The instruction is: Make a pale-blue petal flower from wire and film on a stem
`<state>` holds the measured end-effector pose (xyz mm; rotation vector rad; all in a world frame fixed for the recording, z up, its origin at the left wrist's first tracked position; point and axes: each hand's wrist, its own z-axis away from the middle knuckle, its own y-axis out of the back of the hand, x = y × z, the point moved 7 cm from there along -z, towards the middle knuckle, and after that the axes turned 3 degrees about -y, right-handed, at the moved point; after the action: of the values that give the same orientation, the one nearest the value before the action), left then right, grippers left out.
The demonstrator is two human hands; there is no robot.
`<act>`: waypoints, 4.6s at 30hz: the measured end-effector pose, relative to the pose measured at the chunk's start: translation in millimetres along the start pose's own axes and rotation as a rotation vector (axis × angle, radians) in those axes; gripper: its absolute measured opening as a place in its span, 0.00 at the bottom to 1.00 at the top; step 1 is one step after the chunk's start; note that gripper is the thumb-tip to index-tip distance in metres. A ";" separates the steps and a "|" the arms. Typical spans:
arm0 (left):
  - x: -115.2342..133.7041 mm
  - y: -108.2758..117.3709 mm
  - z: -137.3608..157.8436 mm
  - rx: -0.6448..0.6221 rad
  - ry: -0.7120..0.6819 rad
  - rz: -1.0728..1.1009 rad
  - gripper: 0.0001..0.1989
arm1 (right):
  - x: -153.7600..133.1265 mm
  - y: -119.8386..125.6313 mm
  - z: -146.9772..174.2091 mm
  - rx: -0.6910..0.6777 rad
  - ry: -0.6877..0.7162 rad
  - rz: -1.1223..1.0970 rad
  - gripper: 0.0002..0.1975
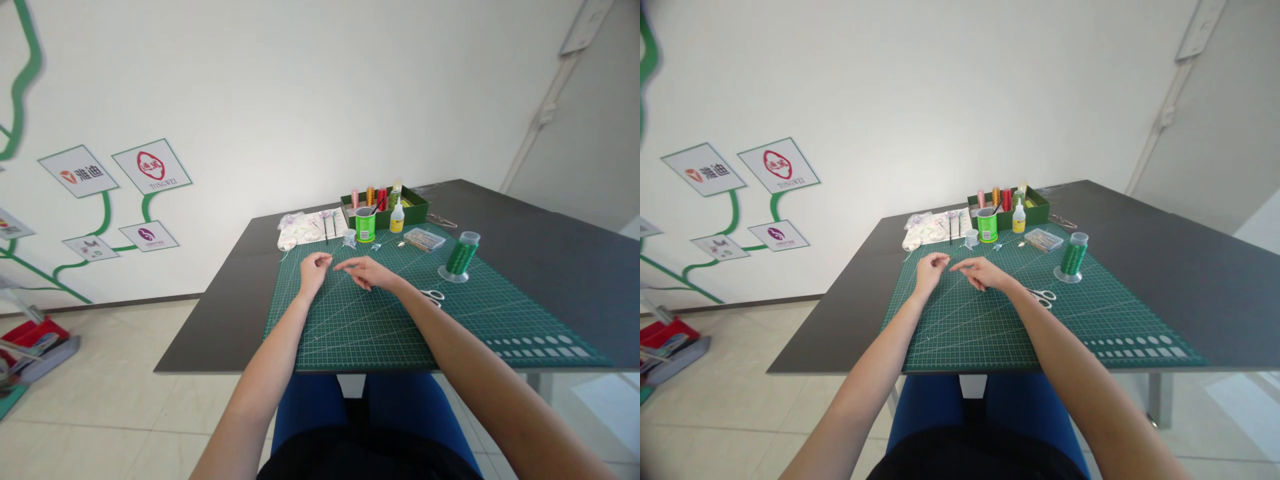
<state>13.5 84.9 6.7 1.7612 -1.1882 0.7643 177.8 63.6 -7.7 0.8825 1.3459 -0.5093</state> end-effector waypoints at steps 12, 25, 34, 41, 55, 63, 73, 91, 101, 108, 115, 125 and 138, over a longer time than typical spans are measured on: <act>21.6 1.1 5.9 -0.025 -0.173 -0.268 0.07 | -6.3 -6.4 2.3 -0.065 0.006 0.079 0.26; 36.1 -9.4 13.8 -0.190 -0.278 -0.471 0.08 | -18.6 2.9 7.4 -0.014 0.051 0.022 0.25; 38.9 -16.3 18.2 -0.252 -0.351 -0.507 0.06 | -26.8 12.4 12.9 0.082 0.069 -0.035 0.24; 43.3 -19.8 20.5 -0.293 -0.372 -0.487 0.07 | -26.8 22.7 15.3 0.148 0.072 -0.074 0.25; 51.3 -24.0 26.0 -0.356 -0.461 -0.504 0.10 | -22.5 32.2 18.0 0.148 0.048 -0.087 0.26; 54.0 -24.1 26.9 -0.383 -0.474 -0.518 0.11 | -24.2 34.9 22.6 0.136 0.005 -0.082 0.26; 54.9 -28.1 27.9 -0.424 -0.535 -0.541 0.09 | -24.5 38.1 26.0 0.085 -0.052 -0.042 0.26; 61.8 -30.2 28.9 -0.466 -0.531 -0.434 0.09 | -9.7 42.3 26.3 0.034 -0.120 -0.183 0.26; 66.1 -24.1 24.6 -0.395 -0.492 -0.240 0.07 | 6.0 46.2 22.9 0.013 -0.148 -0.222 0.26; 69.6 -18.6 23.0 -0.324 -0.466 -0.166 0.07 | 14.3 38.9 19.4 -0.010 -0.177 -0.274 0.27; 70.9 -15.4 23.0 -0.281 -0.474 -0.107 0.06 | 20.4 34.8 16.2 -0.006 -0.192 -0.304 0.25; 69.0 -15.0 21.5 -0.265 -0.452 -0.096 0.07 | 15.8 32.0 16.2 0.023 -0.187 -0.332 0.24; 61.8 -13.4 18.1 -0.213 -0.460 -0.012 0.06 | 11.8 32.6 14.9 0.045 -0.129 -0.314 0.27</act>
<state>48.7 45.8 46.2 1.8111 -1.4951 0.2120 214.1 73.1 -11.2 0.6637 1.3649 -0.8280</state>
